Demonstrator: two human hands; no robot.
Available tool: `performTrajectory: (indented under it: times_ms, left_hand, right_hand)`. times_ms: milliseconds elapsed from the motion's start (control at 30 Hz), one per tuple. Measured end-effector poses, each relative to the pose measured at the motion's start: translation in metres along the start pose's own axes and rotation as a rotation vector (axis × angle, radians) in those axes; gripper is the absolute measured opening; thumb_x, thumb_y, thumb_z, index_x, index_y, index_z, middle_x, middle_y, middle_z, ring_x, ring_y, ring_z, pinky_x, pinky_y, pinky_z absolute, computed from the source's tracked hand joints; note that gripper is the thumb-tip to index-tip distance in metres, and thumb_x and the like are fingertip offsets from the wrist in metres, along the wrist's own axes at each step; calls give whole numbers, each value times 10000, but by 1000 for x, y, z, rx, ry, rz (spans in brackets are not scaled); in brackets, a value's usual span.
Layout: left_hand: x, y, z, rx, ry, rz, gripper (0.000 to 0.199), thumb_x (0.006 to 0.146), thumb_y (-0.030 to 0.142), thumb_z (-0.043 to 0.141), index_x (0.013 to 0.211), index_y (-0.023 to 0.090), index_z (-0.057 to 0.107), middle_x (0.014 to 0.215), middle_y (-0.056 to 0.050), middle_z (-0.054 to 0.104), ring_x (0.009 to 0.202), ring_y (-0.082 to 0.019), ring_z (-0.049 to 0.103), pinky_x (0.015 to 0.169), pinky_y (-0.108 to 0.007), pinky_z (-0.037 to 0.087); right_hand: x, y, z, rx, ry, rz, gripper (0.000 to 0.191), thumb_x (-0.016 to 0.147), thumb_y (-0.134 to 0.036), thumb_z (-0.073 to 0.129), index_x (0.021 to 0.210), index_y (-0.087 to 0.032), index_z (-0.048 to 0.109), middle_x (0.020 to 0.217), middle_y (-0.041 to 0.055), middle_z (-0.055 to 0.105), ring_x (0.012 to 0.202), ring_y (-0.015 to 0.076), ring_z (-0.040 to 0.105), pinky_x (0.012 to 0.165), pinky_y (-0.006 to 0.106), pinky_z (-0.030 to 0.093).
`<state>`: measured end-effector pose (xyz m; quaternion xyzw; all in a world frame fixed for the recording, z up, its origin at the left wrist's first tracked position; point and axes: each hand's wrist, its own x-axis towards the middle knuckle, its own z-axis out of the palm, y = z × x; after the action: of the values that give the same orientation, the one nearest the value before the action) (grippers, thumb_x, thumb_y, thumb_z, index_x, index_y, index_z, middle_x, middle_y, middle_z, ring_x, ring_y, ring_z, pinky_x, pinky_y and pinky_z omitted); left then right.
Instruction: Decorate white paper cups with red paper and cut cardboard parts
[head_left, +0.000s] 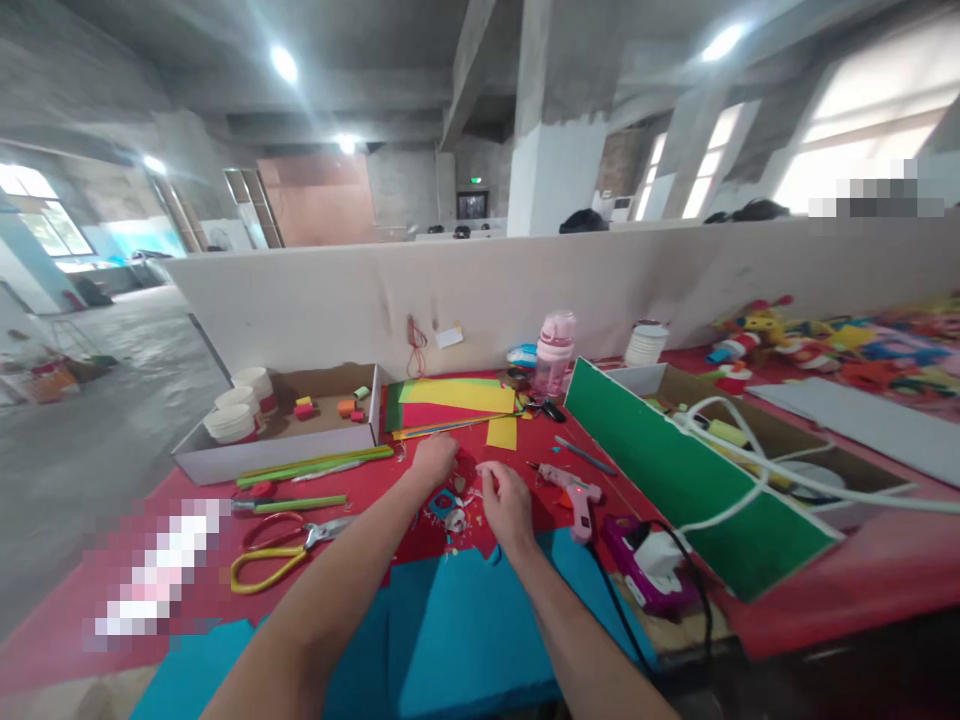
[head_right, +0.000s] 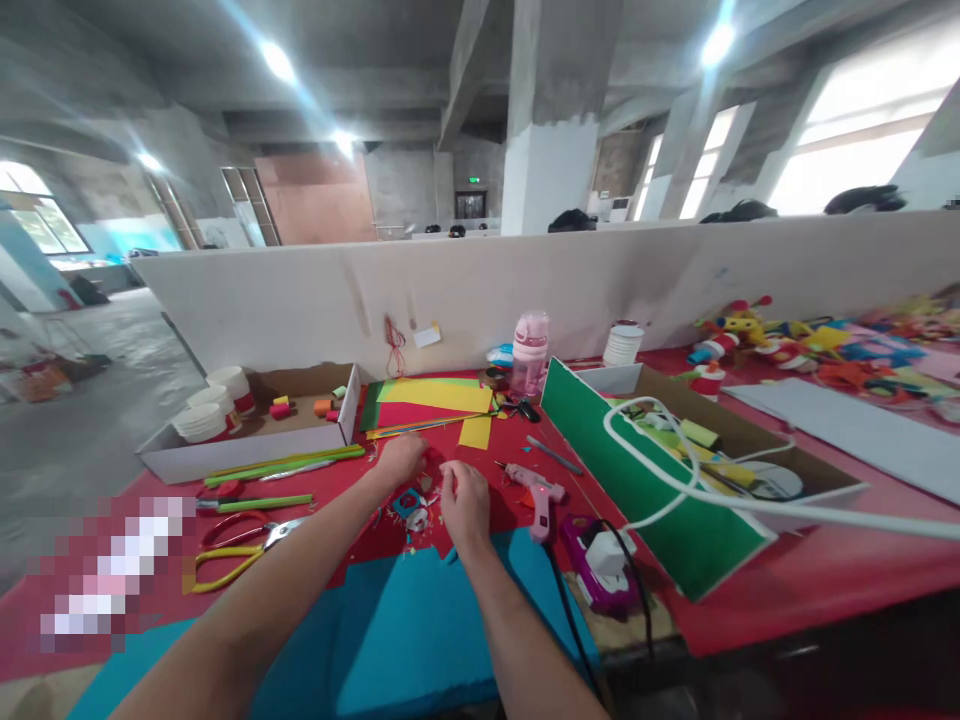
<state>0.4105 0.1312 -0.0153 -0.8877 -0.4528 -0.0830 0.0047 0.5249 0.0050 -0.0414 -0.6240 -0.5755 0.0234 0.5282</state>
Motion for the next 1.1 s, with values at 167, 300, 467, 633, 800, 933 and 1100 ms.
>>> performTrajectory:
  times_ms: [167,300,467,633,800,933,1100]
  left_hand:
    - [27,20,-1,-7,134,-59,310,878,228,424,1046,148,671,1062,-151,661,1067,-258,579,919,-382,442]
    - [48,25,4,-204,50,284,377,917,347,402,1212,198,585,1206,-72,629,1126,-163,558,972,-267,420]
    - [27,6,25,-161,-27,240,519,932,393,358,1376,128,404,1456,-161,383,1372,-241,315,1113,-439,261]
    - [-37,5,8,-192,-219,486,512,936,393,351,1395,167,377,1475,-139,358,1373,-246,314,1119,-432,269]
    - [-119,-46,-47,-175,29,184,460,920,250,379,1373,179,406,1414,-105,452,1317,-204,397,1100,-364,327]
    - [-188,-122,-68,111,-154,-249,393,770,122,538,1160,119,590,1200,-174,593,1191,-309,504,990,-430,409]
    - [-222,-151,-58,61,-239,-301,549,817,64,412,1332,251,461,1254,-135,548,1078,-271,585,859,-372,476]
  right_hand:
    - [-2,-9,0,27,28,-94,238,923,-221,394,935,-181,628,902,69,682,885,199,588,837,323,423]
    - [1,-3,1,59,18,-55,235,924,-224,388,926,-189,620,866,63,674,873,203,586,824,325,432]
    - [4,17,13,116,64,104,326,947,-293,308,1021,-159,596,1026,120,650,966,210,588,860,342,463]
    - [4,27,30,-14,-93,87,467,951,-385,285,1211,-94,540,1182,197,593,1119,260,538,952,418,431]
    - [-8,33,27,-199,-309,35,543,953,-415,274,1244,-46,548,1286,229,540,1245,307,456,1066,490,299]
    - [-23,23,33,-303,-361,51,612,899,-468,419,1263,10,533,1367,267,450,1334,363,338,1105,518,208]
    - [-28,-18,61,-74,-462,27,594,907,-499,386,1307,-78,509,1376,207,469,1320,322,380,1088,515,271]
